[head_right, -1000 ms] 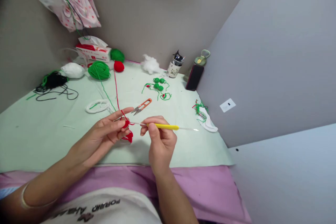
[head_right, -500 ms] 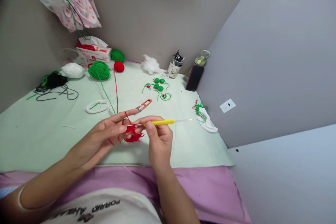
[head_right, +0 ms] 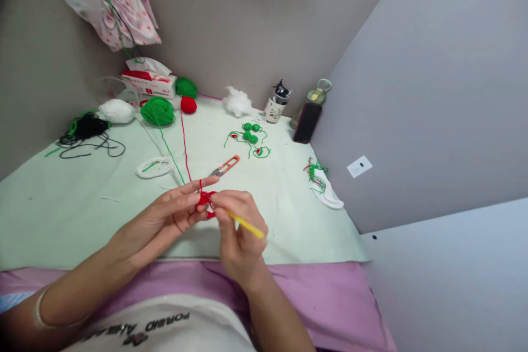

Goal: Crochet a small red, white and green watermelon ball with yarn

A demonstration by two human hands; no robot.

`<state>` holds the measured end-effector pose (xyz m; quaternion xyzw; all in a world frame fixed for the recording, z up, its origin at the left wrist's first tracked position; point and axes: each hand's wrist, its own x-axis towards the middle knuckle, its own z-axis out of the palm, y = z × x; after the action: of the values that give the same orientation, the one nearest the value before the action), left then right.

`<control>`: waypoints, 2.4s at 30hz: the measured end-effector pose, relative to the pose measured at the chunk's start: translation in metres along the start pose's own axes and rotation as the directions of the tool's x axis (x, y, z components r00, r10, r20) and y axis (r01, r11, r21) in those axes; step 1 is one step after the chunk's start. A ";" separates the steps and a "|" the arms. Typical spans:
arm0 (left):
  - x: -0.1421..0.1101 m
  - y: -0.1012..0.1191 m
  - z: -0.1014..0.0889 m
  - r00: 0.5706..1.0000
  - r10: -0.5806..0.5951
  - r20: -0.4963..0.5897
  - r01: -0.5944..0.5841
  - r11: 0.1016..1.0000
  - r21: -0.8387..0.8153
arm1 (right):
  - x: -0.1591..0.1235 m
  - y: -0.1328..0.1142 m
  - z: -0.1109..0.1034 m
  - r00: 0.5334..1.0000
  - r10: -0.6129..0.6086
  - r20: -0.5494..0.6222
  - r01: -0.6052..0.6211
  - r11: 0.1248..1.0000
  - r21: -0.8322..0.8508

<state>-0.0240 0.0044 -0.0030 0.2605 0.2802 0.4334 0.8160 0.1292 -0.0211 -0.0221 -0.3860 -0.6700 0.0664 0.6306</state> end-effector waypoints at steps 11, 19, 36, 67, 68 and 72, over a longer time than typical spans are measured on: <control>-0.001 -0.004 0.007 0.988 0.153 -0.017 -0.149 0.980 0.134 | 0.002 -0.001 0.004 0.997 0.049 0.065 -0.052 0.997 0.054; 0.005 0.000 -0.001 0.999 0.038 -0.007 -0.038 0.998 -0.059 | 0.002 0.000 0.000 0.997 0.074 -0.019 -0.072 0.994 0.084; 0.005 -0.006 -0.001 0.999 -0.042 0.004 0.043 0.998 -0.045 | -0.002 0.008 0.002 0.996 -0.040 -0.080 0.038 0.999 -0.032; 0.001 -0.006 0.003 0.999 0.039 -0.002 -0.039 0.999 0.027 | -0.006 0.001 -0.003 0.985 -0.149 0.092 0.164 0.969 -0.187; 0.001 -0.006 0.002 1.000 0.006 0.007 -0.006 1.000 -0.004 | -0.004 0.001 -0.003 0.997 -0.070 0.043 0.074 0.992 -0.106; 0.001 -0.003 0.002 0.998 0.064 0.009 -0.064 0.998 0.015 | 0.005 -0.002 -0.002 0.970 0.240 -0.028 -0.226 0.940 0.256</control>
<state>-0.0210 0.0031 -0.0039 0.2773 0.2715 0.4560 0.8009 0.1305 -0.0203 -0.0168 -0.3813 -0.5870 0.2136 0.6815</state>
